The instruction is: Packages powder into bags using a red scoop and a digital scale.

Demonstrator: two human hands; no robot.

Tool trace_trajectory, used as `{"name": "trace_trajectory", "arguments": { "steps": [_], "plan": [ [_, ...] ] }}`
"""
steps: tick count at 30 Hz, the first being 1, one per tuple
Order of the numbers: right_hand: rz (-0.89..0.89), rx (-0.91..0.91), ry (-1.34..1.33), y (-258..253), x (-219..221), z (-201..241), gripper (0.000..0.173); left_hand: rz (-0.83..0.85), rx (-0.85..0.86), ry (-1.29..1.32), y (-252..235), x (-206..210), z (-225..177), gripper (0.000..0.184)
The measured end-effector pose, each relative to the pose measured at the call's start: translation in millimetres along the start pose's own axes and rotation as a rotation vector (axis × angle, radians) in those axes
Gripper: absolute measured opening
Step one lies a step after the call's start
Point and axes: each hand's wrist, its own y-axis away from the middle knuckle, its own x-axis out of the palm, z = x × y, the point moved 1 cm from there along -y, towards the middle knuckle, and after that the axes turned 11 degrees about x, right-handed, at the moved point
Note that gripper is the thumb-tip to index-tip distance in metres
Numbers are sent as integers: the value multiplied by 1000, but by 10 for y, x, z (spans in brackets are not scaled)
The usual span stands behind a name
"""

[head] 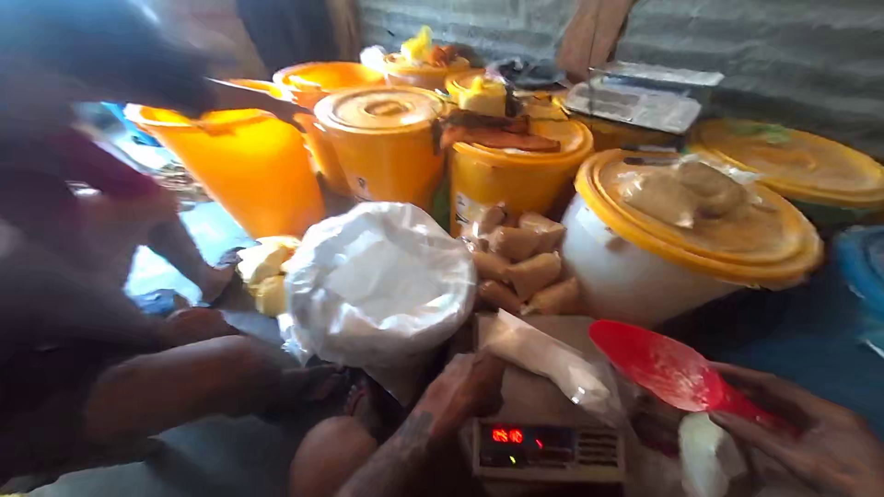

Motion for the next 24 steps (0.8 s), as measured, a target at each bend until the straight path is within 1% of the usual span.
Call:
{"name": "trace_trajectory", "arguments": {
  "steps": [2, 4, 6, 8, 13, 18, 21, 24],
  "plan": [
    [-102, 119, 105, 419, -253, -202, 62, -5, -2, -8, 16, 41, 11, 34],
    [-184, 190, 216, 734, -383, -382, 60, 13, 4, -30, -31, 74, 69, 35],
    [-222, 262, 284, 924, -394, -523, 57, 52, 22, -54, -104, 95, 130, 38],
    [-232, 320, 340, 971, -306, -611, 56, 105, 27, -78, -164, 82, 148, 41],
    [-160, 400, 440, 708, 25, -686, 53, 163, 20, -83, -269, 48, 131, 45],
    [-32, 482, 559, 311, 365, -501, 53, 183, 9, -88, -337, 39, 111, 47],
    [8, 470, 572, 166, 523, -475, 54, 155, 22, -85, -325, 28, 104, 45],
    [13, 429, 501, 130, 557, -525, 54, 141, 31, -82, -295, 8, 101, 45]
  ]
}}
